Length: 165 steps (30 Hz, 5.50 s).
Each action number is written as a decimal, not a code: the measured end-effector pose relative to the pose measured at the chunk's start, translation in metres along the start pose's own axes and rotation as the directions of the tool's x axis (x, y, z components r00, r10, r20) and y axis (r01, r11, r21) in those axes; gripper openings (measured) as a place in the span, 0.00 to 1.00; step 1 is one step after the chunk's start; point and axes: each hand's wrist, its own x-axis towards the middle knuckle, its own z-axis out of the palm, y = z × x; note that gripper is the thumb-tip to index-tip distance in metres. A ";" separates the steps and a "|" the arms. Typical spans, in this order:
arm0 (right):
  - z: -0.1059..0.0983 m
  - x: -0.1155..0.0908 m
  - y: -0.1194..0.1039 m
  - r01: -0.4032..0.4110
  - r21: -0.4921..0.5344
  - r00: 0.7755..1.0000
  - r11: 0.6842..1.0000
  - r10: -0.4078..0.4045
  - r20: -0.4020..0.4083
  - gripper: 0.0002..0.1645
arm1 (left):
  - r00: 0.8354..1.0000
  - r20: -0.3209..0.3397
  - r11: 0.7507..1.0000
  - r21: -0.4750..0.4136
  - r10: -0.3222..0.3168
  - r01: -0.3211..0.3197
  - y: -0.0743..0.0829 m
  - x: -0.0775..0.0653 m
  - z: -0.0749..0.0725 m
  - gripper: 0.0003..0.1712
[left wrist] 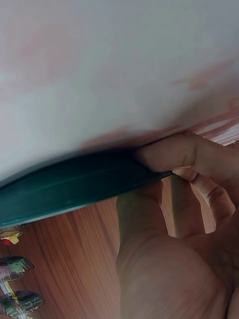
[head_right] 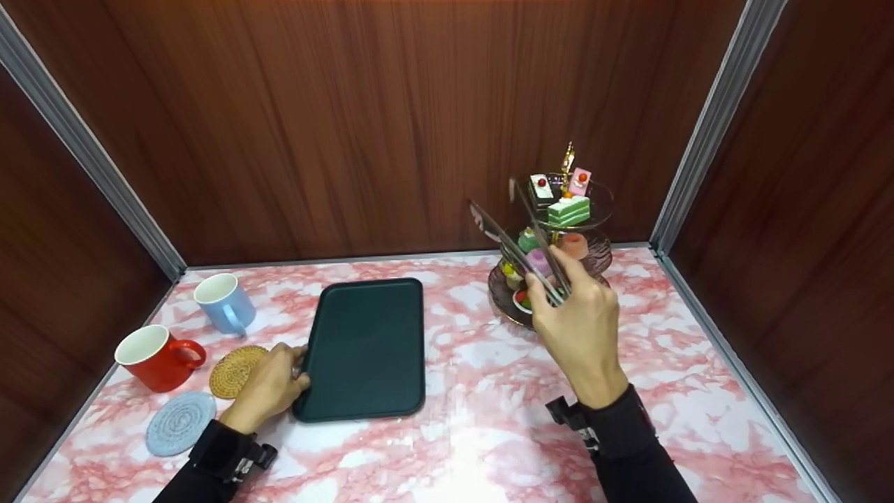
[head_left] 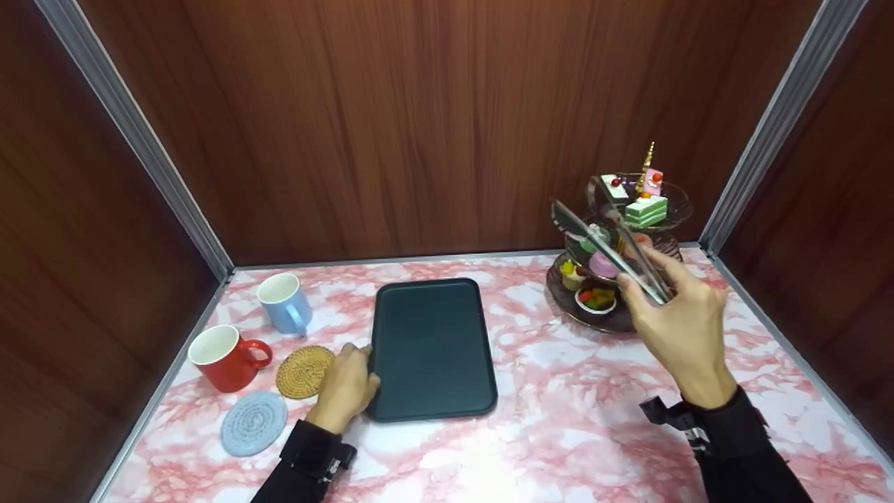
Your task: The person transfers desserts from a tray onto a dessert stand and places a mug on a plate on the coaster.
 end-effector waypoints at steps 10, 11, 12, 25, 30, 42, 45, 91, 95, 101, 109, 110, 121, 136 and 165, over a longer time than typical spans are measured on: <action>0.018 -0.011 0.000 -0.015 0.027 0.997 1.000 0.013 0.076 0.29 | 0.999 0.017 1.000 -0.004 -0.029 0.029 0.002 0.000 0.001 0.31; 0.019 -0.012 0.000 -0.010 0.029 0.997 1.000 0.008 0.078 0.29 | 0.999 0.017 1.000 -0.004 -0.029 0.029 0.001 0.000 0.001 0.31; 0.021 -0.013 0.000 -0.011 0.032 0.997 0.999 0.008 0.082 0.29 | 1.000 0.015 1.000 -0.006 -0.027 0.027 0.001 0.000 0.001 0.30; 0.042 -0.028 0.000 0.005 0.012 0.989 1.000 -0.007 0.150 0.27 | 1.000 0.001 1.000 -0.006 -0.011 0.011 0.001 0.000 0.002 0.30; 0.050 -0.034 -0.003 0.019 0.019 0.983 1.000 -0.023 0.184 0.27 | 1.000 0.004 1.000 -0.008 -0.013 0.013 0.001 -0.001 0.001 0.30; 0.069 -0.046 -0.005 0.020 0.019 0.966 1.000 -0.024 0.258 0.27 | 1.000 -0.008 1.000 -0.013 -0.002 0.002 0.000 0.000 0.001 0.30; 0.073 -0.049 -0.004 0.016 0.011 0.961 1.000 -0.018 0.275 0.27 | 1.000 0.001 1.000 -0.018 -0.014 0.014 0.001 0.000 0.001 0.30; 0.172 -0.086 -0.019 -0.095 0.066 0.794 0.993 0.035 0.606 0.25 | 1.000 -0.015 1.000 -0.010 0.009 -0.009 0.000 -0.001 0.001 0.31; 0.179 -0.087 -0.020 -0.094 0.066 0.775 0.993 0.031 0.632 0.27 | 1.000 -0.008 1.000 -0.015 -0.004 0.004 0.000 0.000 0.000 0.31; 0.182 -0.093 -0.018 -0.071 0.057 0.719 0.996 0.011 0.695 0.32 | 1.000 0.001 0.999 -0.024 -0.021 0.021 0.000 0.000 0.000 0.30; 0.181 -0.098 -0.015 0.005 0.058 0.684 0.998 -0.046 0.728 0.38 | 0.999 0.010 0.999 -0.024 -0.039 0.039 0.001 0.000 0.000 0.32; 0.181 -0.098 -0.015 0.008 0.062 0.677 0.998 -0.051 0.734 0.37 | 0.999 0.013 0.999 -0.023 -0.043 0.043 0.001 0.000 0.000 0.32; 0.180 -0.100 -0.014 0.089 0.102 0.662 0.991 -0.135 0.737 0.37 | 0.999 0.008 0.999 -0.010 -0.039 0.039 0.001 -0.001 -0.001 0.31; 0.180 -0.096 -0.010 0.103 0.098 0.676 0.990 -0.142 0.723 0.35 | 0.998 0.014 0.993 -0.096 -0.066 0.067 0.001 0.004 -0.002 0.29; 0.169 -0.090 -0.009 0.101 0.113 0.709 0.989 -0.151 0.689 0.34 | 0.994 0.056 0.986 -0.129 -0.098 0.104 -0.001 0.000 -0.013 0.22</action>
